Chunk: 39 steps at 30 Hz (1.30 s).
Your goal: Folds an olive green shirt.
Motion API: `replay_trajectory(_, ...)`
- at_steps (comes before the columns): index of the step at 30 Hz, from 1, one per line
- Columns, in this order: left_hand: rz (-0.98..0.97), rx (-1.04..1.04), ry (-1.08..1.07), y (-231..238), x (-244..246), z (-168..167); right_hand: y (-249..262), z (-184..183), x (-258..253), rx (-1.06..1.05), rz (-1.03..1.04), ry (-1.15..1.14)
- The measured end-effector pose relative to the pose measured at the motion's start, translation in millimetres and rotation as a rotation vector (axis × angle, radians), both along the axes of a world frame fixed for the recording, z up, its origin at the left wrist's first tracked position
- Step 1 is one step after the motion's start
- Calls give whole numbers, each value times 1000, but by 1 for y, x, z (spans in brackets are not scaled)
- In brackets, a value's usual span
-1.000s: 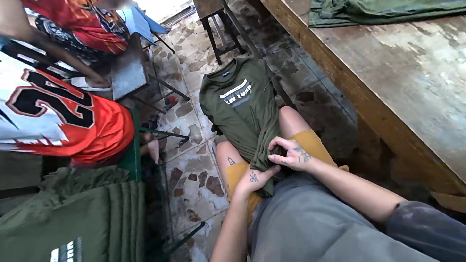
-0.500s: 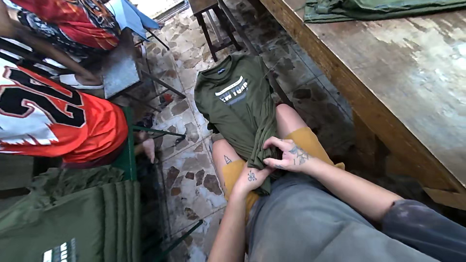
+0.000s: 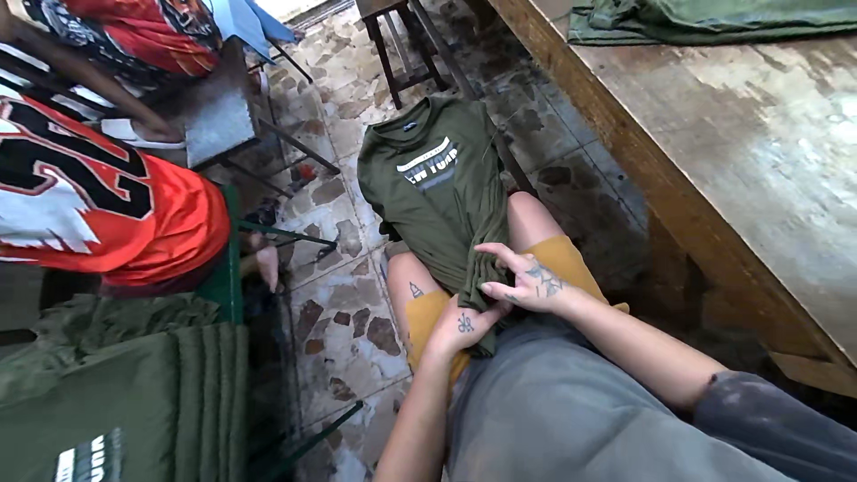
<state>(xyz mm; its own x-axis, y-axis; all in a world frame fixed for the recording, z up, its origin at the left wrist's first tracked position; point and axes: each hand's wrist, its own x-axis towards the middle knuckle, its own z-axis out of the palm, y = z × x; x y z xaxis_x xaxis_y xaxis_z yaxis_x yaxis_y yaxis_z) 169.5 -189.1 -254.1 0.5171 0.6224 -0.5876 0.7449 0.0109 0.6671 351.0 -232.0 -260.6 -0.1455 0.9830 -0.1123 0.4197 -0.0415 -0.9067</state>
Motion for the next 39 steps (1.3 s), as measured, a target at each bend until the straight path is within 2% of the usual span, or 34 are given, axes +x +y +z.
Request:
replay_trajectory(4,-56,34,26,1,-2,3,7,7,-6,-51,9,-55)
replay_trajectory(10,11,14,15,-2,-2,4,0,-6,7,48,69,14)
replay_trajectory(14,-9,30,112,-4,1,9,-3,3,4,19,108,-38)
replay_trajectory(18,-91,81,203,-5,6,20,-3,7,-8,171,94,-211)
replay_trajectory(21,-94,94,189,-5,3,21,-3,1,-4,243,111,-184)
replay_trajectory(27,-125,106,261,-9,10,29,-3,16,-6,94,152,-220)
replay_trajectory(34,-98,113,237,-9,7,23,-1,13,-4,118,157,-192)
replay_trajectory(39,-136,147,342,-15,17,38,4,21,-6,-22,161,-224)
